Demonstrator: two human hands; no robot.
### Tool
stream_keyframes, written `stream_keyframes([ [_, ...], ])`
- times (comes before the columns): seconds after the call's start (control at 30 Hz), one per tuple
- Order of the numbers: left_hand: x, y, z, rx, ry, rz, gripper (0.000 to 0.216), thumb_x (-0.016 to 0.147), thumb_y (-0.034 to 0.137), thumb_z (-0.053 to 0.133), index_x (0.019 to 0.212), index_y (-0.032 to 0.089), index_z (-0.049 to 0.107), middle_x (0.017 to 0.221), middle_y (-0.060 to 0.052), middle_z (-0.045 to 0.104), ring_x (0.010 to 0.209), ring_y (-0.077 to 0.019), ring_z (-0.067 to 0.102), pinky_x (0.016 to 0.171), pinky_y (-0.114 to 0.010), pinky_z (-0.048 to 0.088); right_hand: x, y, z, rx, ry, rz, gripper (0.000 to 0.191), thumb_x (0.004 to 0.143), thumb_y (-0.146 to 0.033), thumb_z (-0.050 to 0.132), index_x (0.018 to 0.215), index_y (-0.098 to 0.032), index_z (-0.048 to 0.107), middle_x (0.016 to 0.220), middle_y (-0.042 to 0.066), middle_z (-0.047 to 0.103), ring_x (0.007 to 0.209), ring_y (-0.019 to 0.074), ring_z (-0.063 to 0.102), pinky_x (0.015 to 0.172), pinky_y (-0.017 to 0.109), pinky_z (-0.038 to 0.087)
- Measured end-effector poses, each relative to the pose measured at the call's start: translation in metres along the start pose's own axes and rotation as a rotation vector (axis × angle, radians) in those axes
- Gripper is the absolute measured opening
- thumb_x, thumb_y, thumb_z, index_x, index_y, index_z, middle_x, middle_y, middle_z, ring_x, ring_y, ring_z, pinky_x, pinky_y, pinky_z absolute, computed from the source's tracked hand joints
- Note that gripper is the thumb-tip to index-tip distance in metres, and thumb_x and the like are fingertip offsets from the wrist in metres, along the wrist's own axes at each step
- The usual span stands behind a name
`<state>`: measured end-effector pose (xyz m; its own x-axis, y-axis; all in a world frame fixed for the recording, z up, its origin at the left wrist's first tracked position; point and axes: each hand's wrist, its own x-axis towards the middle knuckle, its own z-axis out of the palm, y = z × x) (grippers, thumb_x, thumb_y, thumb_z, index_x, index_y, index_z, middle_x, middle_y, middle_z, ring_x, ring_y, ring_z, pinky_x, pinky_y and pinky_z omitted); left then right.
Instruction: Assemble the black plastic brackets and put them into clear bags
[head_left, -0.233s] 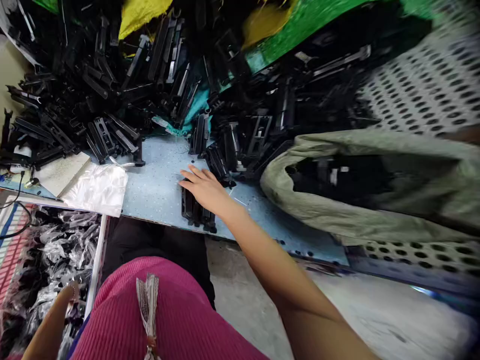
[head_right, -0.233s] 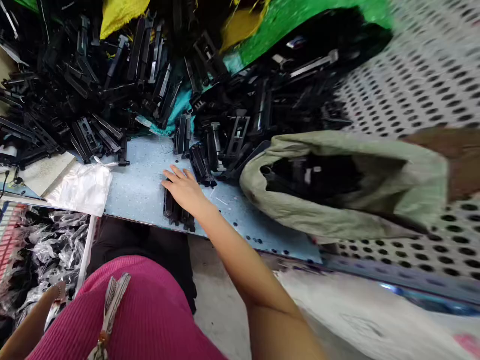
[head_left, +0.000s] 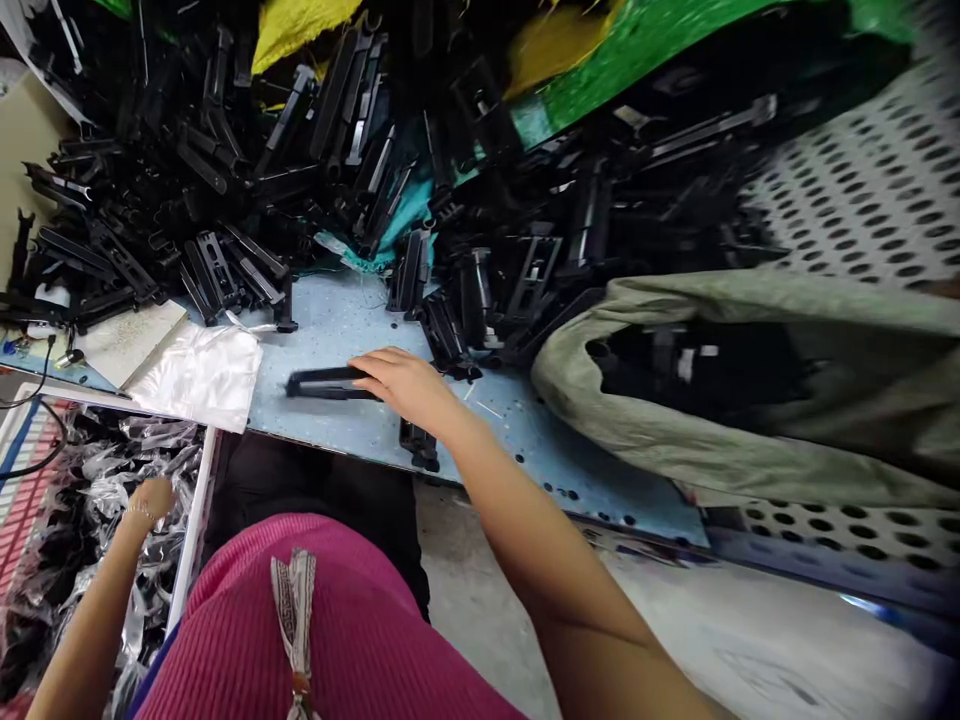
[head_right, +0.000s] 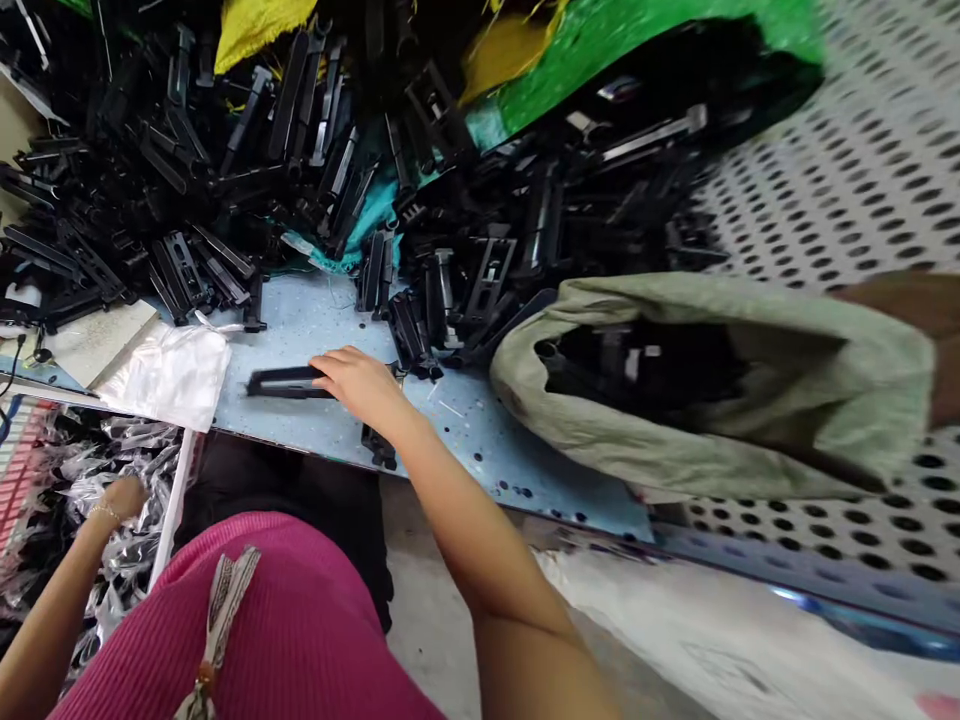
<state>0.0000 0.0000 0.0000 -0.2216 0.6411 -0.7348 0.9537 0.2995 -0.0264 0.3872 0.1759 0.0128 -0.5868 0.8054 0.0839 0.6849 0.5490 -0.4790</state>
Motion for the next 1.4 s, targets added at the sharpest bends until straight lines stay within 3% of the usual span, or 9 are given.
stream_keyframes([
  [0.1, 0.014, 0.034, -0.034, -0.129, 0.346, 0.138, 0.045, 0.102, 0.040, 0.039, 0.090, 0.015, 0.075, 0.090, -0.010, 0.073, 0.091, -0.0235, 0.070, 0.083, -0.032, 0.050, 0.007, -0.024, 0.021, 0.447, 0.095, 0.215, 0.027, 0.093, -0.036, 0.058, 0.110, -0.021, 0.073, 0.097, 0.006, 0.075, 0.088, 0.0241, 0.066, 0.076, 0.034, 0.050],
  [0.23, 0.044, 0.095, -0.070, -0.158, 0.848, 0.327, 0.027, 0.096, 0.030, 0.052, 0.102, 0.014, 0.074, 0.113, -0.017, 0.068, 0.108, -0.0298, 0.063, 0.090, -0.037, 0.048, 0.018, -0.055, 0.055, 1.036, 0.126, 0.387, 0.034, 0.086, -0.046, 0.064, 0.104, -0.019, 0.075, 0.092, 0.003, 0.074, 0.083, 0.0205, 0.065, 0.073, 0.031, 0.049],
  [0.4, 0.080, 0.097, -0.091, -0.338, 0.809, 0.277, 0.006, 0.083, 0.019, 0.065, 0.077, 0.017, 0.065, 0.091, -0.011, 0.067, 0.091, -0.0262, 0.063, 0.075, -0.035, 0.048, 0.022, -0.069, 0.071, 1.386, 0.080, 0.479, 0.040, 0.076, -0.052, 0.077, 0.094, -0.017, 0.076, 0.089, 0.006, 0.075, 0.077, 0.0181, 0.065, 0.069, 0.029, 0.048],
  [0.57, 0.091, 0.064, -0.098, -1.070, 0.559, 0.312, 0.025, 0.065, 0.028, 0.077, 0.072, 0.020, 0.054, 0.067, 0.001, 0.062, 0.062, -0.0146, 0.057, 0.060, -0.026, 0.043, 0.043, -0.090, 0.073, 1.715, 0.015, 0.436, 0.037, 0.075, -0.049, 0.081, 0.091, -0.017, 0.073, 0.091, 0.009, 0.077, 0.077, 0.0176, 0.068, 0.066, 0.027, 0.049],
  [0.7, 0.090, 0.061, -0.094, -1.293, 0.504, 0.429, 0.035, 0.060, 0.025, 0.075, 0.073, 0.022, 0.043, 0.067, 0.004, 0.060, 0.057, -0.0111, 0.053, 0.056, -0.024, 0.041, 0.079, -0.114, 0.090, 1.951, -0.101, 0.380, 0.030, 0.076, -0.043, 0.081, 0.085, -0.018, 0.068, 0.099, 0.011, 0.077, 0.078, 0.0174, 0.068, 0.064, 0.026, 0.049],
  [0.87, 0.083, 0.049, -0.092, -0.765, 0.811, 0.489, 0.005, 0.073, 0.015, 0.056, 0.075, 0.020, 0.057, 0.085, -0.005, 0.064, 0.078, -0.0191, 0.062, 0.074, -0.033, 0.051, 0.100, -0.122, 0.115, 1.918, -0.026, 0.541, 0.024, 0.078, -0.036, 0.079, 0.081, -0.017, 0.064, 0.082, 0.005, 0.073, 0.068, 0.0141, 0.065, 0.061, 0.024, 0.050],
  [0.97, 0.081, 0.040, -0.092, -0.396, 0.929, 0.488, 0.026, 0.079, 0.011, 0.048, 0.088, 0.018, 0.071, 0.108, -0.011, 0.066, 0.100, -0.0256, 0.064, 0.092, -0.040, 0.051, 0.081, -0.118, 0.117, 1.887, 0.039, 0.507, 0.023, 0.081, -0.036, 0.078, 0.086, -0.018, 0.064, 0.078, 0.001, 0.069, 0.068, 0.0124, 0.063, 0.061, 0.022, 0.049],
  [1.23, 0.090, 0.026, -0.096, -0.431, 0.817, 0.639, 0.058, 0.081, 0.009, 0.046, 0.137, 0.016, 0.058, 0.139, -0.014, 0.058, 0.115, -0.0243, 0.064, 0.098, -0.040, 0.056, 0.038, -0.114, 0.127, 2.291, -0.816, 0.519, 0.031, 0.103, -0.037, 0.050, 0.100, -0.009, 0.063, 0.056, -0.006, 0.048, 0.040, 0.0032, 0.026, 0.034, 0.012, 0.023],
  [1.4, 0.042, 0.043, -0.078, -0.324, 0.790, 0.905, 0.061, 0.092, 0.009, 0.043, 0.152, 0.021, 0.042, 0.150, -0.012, 0.051, 0.140, -0.0233, 0.048, 0.117, -0.040, 0.044, 0.049, -0.113, 0.128, 2.206, -0.583, 0.484, 0.036, 0.100, -0.046, 0.050, 0.097, -0.013, 0.064, 0.053, -0.009, 0.039, 0.039, 0.0056, 0.022, 0.034, 0.015, 0.024],
])
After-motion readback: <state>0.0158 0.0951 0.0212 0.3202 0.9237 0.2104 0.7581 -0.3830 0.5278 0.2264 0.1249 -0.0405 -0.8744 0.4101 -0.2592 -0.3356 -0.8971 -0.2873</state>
